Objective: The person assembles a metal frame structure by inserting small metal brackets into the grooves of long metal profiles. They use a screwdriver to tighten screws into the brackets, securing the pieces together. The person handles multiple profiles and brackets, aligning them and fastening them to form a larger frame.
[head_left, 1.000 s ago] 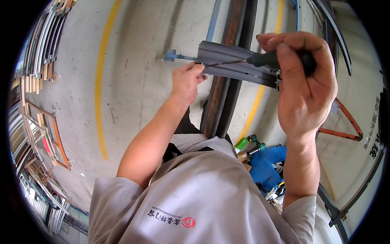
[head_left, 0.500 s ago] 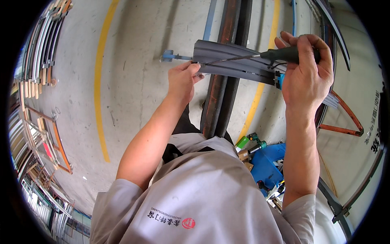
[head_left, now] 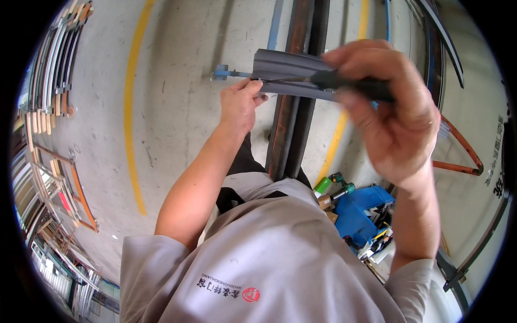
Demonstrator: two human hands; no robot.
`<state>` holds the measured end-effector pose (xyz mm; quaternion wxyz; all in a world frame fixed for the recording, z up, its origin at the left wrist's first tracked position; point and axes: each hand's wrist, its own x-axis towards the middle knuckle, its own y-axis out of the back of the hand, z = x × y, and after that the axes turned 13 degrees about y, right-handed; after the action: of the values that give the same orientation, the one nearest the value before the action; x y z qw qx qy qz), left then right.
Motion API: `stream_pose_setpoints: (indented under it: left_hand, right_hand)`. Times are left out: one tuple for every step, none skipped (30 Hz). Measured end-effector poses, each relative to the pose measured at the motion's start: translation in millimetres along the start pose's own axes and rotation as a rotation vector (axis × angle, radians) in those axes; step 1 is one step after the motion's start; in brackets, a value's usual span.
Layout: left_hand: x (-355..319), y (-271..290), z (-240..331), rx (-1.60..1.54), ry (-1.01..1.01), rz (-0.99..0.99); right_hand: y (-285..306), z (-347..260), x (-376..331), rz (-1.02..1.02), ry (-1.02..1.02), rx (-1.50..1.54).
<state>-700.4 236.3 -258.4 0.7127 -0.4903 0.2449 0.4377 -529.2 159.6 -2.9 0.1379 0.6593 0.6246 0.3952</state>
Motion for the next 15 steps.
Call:
stream_pose_setpoints:
  left_hand:
    - [1,1,-1,-0.005,-0.014,0.008]
    - [3,4,-1,-0.013,-0.024,0.013]
    - [3,6,-1,-0.019,-0.032,0.017]
    - [3,7,-1,-0.028,-0.037,0.021]
    - [3,7,-1,-0.03,-0.033,0.009]
    - [4,6,-1,-0.033,-0.03,-0.002]
    - [4,5,-2,-0.061,-0.041,-0.044]
    - [5,5,-1,-0.089,-0.056,-0.078]
    - [6,4,-1,-0.119,-0.072,-0.11]
    - [7,5,-2,-0.087,-0.047,-0.087]
    - [8,6,-2,-0.056,-0.023,-0.065]
    - [9,7,-2,-0.025,0.001,-0.042]
    - [9,9,-3,-0.023,-0.003,-0.038]
    - [19,22,-1,-0.034,-0.006,-0.307]
    - [39,44,2,-0.044,-0.001,-0.583]
  right_hand:
    - [6,-7,12,-0.146,0.076,0.006]
    - [9,-16,26,-0.24,0.069,-0.007]
    - [13,-23,39,-0.334,0.064,-0.021]
    - [14,-25,49,-0.405,0.071,-0.043]
    - [14,-27,50,-0.43,0.078,-0.076]
    - [13,-28,51,-0.444,0.09,-0.108]
    - [12,-28,50,-0.452,0.098,-0.133]
    - [12,-27,49,-0.451,0.111,-0.14]
    - [13,-25,48,-0.446,0.12,-0.146]
    - [13,-23,45,-0.44,0.123,-0.154]
    - [13,-23,43,-0.432,0.13,-0.157]
    - [13,-22,42,-0.424,0.131,-0.156]
    - [13,-21,41,-0.419,0.138,-0.161]
    - [12,-22,40,-0.417,0.142,-0.165]
    - [12,-25,40,-0.409,0.141,-0.174]
